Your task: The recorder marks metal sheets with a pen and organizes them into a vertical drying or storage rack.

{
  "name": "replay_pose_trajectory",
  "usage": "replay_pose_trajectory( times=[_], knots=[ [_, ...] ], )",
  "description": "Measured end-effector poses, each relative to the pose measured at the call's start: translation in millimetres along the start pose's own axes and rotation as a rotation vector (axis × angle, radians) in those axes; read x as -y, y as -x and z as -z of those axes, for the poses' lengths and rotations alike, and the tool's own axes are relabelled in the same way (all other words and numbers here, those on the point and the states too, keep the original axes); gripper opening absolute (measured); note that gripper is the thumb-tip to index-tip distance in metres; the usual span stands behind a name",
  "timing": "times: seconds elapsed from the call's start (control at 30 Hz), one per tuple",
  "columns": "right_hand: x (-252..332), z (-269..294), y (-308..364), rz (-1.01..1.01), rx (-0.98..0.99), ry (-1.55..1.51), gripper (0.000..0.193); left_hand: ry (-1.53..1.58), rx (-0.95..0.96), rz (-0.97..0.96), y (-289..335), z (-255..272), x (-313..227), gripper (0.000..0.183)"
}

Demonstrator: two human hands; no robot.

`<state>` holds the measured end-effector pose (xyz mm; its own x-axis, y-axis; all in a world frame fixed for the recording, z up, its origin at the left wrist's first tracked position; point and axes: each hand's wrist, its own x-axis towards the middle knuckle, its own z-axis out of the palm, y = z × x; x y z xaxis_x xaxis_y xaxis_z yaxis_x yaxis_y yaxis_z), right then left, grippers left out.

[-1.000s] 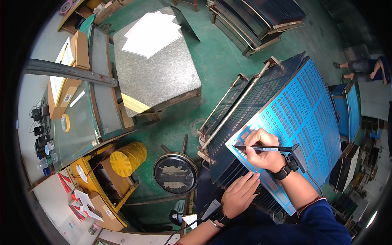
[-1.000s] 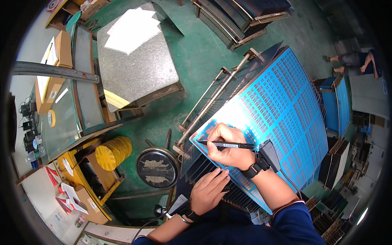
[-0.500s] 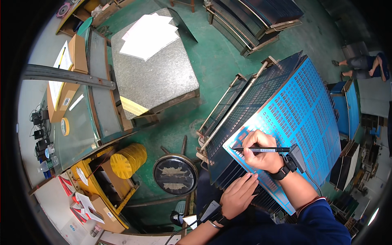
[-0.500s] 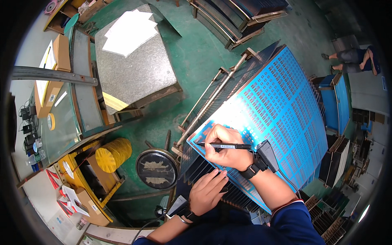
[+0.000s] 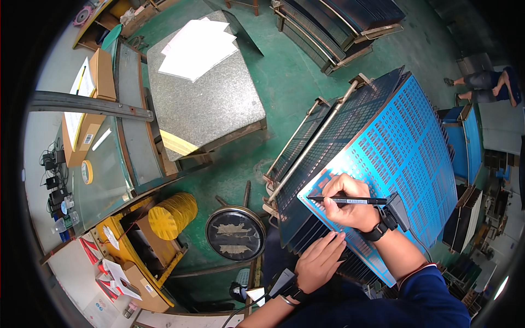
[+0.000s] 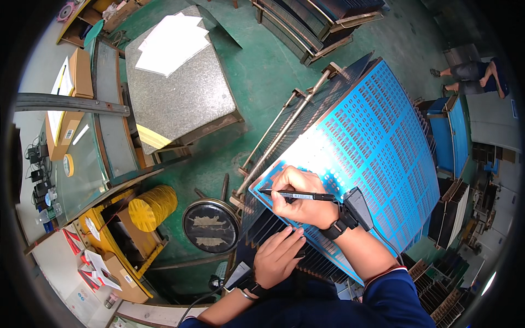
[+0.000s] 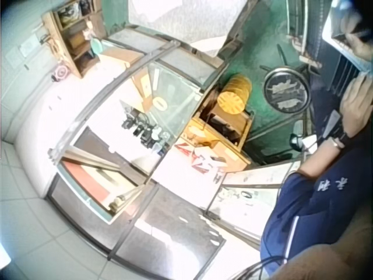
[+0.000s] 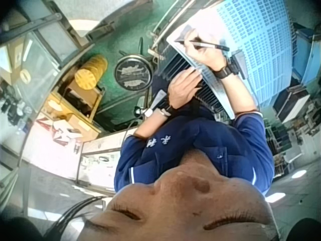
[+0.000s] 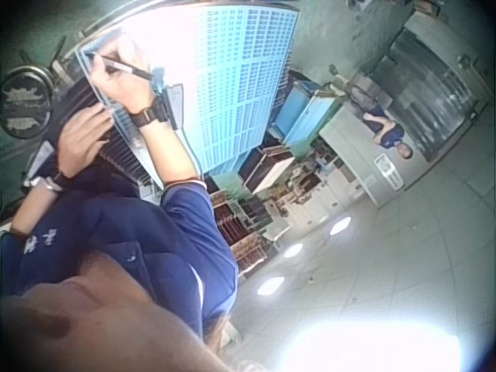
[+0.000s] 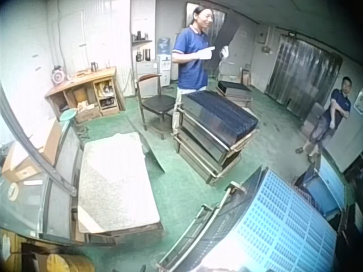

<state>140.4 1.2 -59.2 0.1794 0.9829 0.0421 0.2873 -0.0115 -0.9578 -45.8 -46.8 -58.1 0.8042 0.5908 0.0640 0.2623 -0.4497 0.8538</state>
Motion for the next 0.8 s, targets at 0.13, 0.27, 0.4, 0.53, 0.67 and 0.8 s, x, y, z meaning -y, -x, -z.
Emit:
replay_pose_trajectory(
  times=[0.13,0.27,0.4,0.53,0.67,0.8],
  knots=[
    [-0.5,-1.2,-0.9,-0.005,-0.019,0.008,0.016,0.013,0.003,0.001,-0.3,-0.7,0.5,0.047],
    [-1.3,-0.8,-0.4,0.004,-0.014,0.004,0.016,0.005,-0.001,-0.006,-0.7,-0.5,0.4,0.048],
    [-1.2,-0.2,-0.1,0.014,-0.015,0.002,0.017,0.007,0.004,-0.014,-1.2,0.6,0.0,0.048],
    [0.2,-1.2,-0.8,0.007,-0.022,0.016,0.016,0.013,-0.002,-0.007,-1.1,0.1,-0.4,0.048],
    [1.7,-0.4,-0.8,-0.004,-0.014,-0.002,0.016,0.009,-0.006,0.001,0.2,-0.8,-0.1,0.047],
    [0.4,-0.3,-0.2,-0.003,-0.025,-0.006,0.015,-0.012,-0.005,-0.001,0.2,-2.0,0.6,0.047]
  ],
)
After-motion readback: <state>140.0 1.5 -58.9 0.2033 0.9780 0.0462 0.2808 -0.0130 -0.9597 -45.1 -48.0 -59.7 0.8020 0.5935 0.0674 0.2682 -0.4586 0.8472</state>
